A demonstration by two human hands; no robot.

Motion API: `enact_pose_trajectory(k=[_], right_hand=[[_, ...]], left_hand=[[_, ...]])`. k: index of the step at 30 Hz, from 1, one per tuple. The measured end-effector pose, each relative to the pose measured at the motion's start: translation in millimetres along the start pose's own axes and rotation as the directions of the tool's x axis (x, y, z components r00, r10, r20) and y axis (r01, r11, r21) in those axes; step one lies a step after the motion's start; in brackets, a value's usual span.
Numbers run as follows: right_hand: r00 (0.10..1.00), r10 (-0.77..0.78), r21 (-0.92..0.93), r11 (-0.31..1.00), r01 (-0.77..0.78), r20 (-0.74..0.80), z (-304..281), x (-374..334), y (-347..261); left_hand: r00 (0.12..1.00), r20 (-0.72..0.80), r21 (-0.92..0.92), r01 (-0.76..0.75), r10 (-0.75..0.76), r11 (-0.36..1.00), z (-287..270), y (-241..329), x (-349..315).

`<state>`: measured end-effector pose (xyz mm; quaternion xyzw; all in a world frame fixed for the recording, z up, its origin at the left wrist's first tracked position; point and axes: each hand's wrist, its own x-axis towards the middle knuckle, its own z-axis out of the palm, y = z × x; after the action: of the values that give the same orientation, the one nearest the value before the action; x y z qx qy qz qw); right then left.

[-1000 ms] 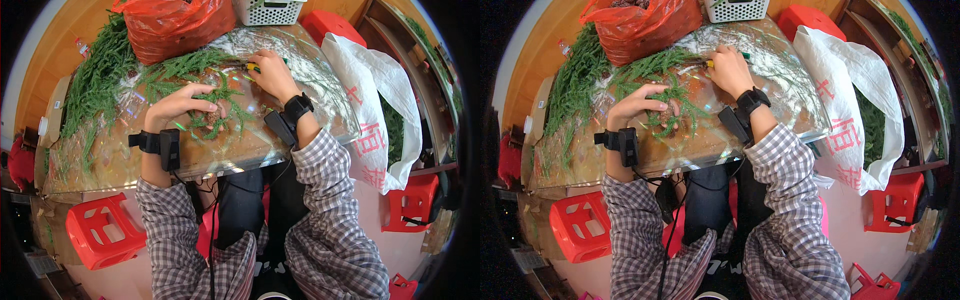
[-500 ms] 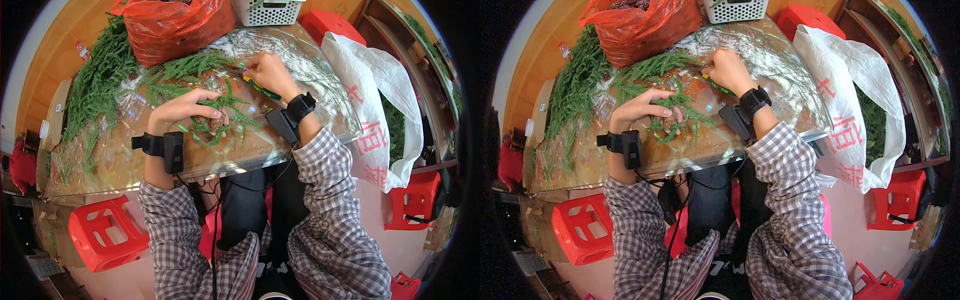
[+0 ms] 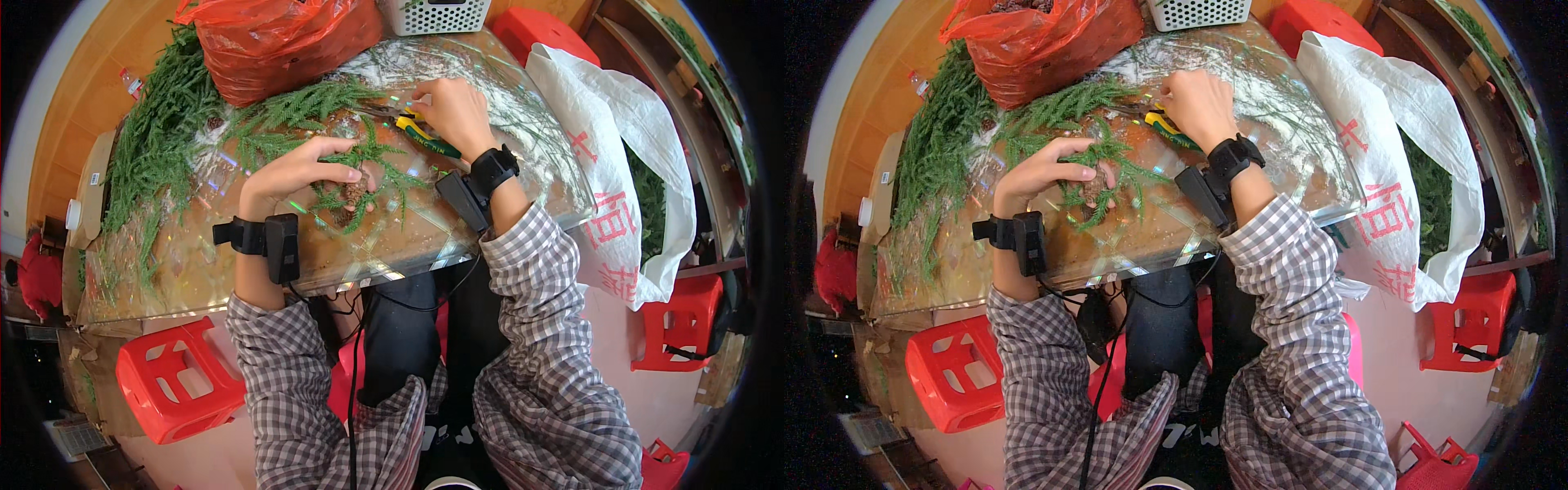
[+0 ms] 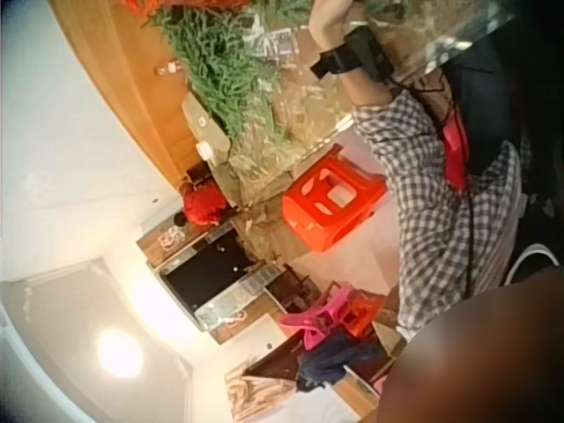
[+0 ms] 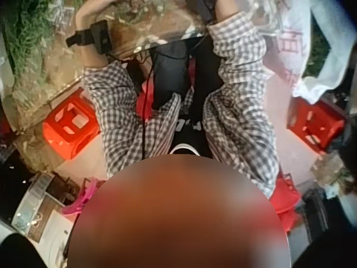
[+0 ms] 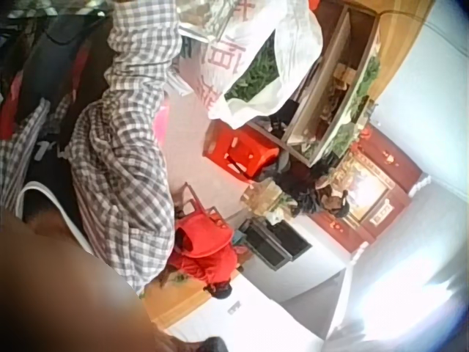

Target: Trimming small sections from green plant stems using pliers and sorting them.

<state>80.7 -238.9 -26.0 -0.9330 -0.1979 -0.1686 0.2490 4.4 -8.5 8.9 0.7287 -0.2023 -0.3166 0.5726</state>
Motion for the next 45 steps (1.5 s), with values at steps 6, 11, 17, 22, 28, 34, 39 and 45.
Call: enact_pose_trajectory(k=[6,11,17,22,28,34,39,45], right_hand=[[0.998,0.014,-0.109,0.994,-0.021,-0.061,4.8,0.5,2.8],[0.998,-0.016,-0.155,0.988,0.006,-0.061,3.7,-0.9,-2.4],[0.987,-0.023,-0.118,0.993,0.005,-0.158,7.4,1.5,3.9],[0.998,-0.053,-0.107,0.993,0.051,-0.017,1.9,-0.5,4.5],[0.973,-0.120,-0.180,0.971,0.156,0.197,-19.0,-9.4,4.8],[0.958,-0.194,-0.186,0.954,0.235,0.210,-20.3,-19.0,3.1],[0.957,-0.165,-0.139,0.970,0.202,0.240,-14.4,-17.7,8.4],[0.951,-0.147,-0.129,0.974,0.187,0.271,-18.2,-14.8,2.2]], left_hand=[[1.000,0.018,0.017,-0.019,0.019,1.000,-2.8,-3.5,2.7],[1.000,0.015,0.022,0.009,-0.009,1.000,-0.3,0.0,1.3],[0.999,0.033,0.055,0.026,-0.028,0.998,0.2,1.8,3.1],[0.997,-0.002,-0.005,0.077,-0.077,0.997,2.0,3.3,-0.9],[0.998,-0.018,0.057,0.065,-0.064,0.996,-0.2,2.7,-2.1],[1.000,0.020,0.161,0.015,-0.018,0.987,-4.9,0.2,1.4],[0.999,-0.032,0.094,-0.025,0.028,0.995,-3.2,0.0,4.5],[0.985,-0.148,0.089,-0.075,0.088,0.993,-4.1,-3.0,7.4]])
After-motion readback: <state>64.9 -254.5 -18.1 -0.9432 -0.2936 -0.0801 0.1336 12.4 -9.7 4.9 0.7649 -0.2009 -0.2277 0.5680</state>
